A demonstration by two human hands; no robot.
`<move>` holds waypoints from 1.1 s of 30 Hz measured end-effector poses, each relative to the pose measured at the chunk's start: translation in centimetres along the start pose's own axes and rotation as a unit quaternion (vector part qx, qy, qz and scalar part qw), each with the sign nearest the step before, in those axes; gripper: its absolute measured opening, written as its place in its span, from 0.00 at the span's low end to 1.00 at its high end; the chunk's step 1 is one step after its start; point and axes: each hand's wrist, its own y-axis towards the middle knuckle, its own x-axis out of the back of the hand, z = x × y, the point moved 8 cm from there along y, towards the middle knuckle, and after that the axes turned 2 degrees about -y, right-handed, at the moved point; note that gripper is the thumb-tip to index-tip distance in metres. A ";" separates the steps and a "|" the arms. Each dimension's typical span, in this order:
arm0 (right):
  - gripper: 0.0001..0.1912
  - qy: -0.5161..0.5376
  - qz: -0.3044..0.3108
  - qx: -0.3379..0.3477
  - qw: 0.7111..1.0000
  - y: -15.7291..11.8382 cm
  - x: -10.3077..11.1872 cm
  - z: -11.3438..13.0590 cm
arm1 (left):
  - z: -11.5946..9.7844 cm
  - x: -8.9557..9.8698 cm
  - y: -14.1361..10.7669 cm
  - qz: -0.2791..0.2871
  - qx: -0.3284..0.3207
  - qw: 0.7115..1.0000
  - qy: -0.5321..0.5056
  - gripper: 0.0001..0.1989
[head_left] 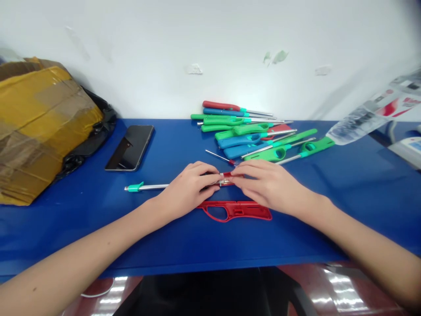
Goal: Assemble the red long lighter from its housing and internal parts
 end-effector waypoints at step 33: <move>0.16 0.024 0.059 -0.062 0.996 1.5 -1.8 -0.2 | 1.8 2.5 -0.1 -0.003 0.065 0.998 -0.006 0.09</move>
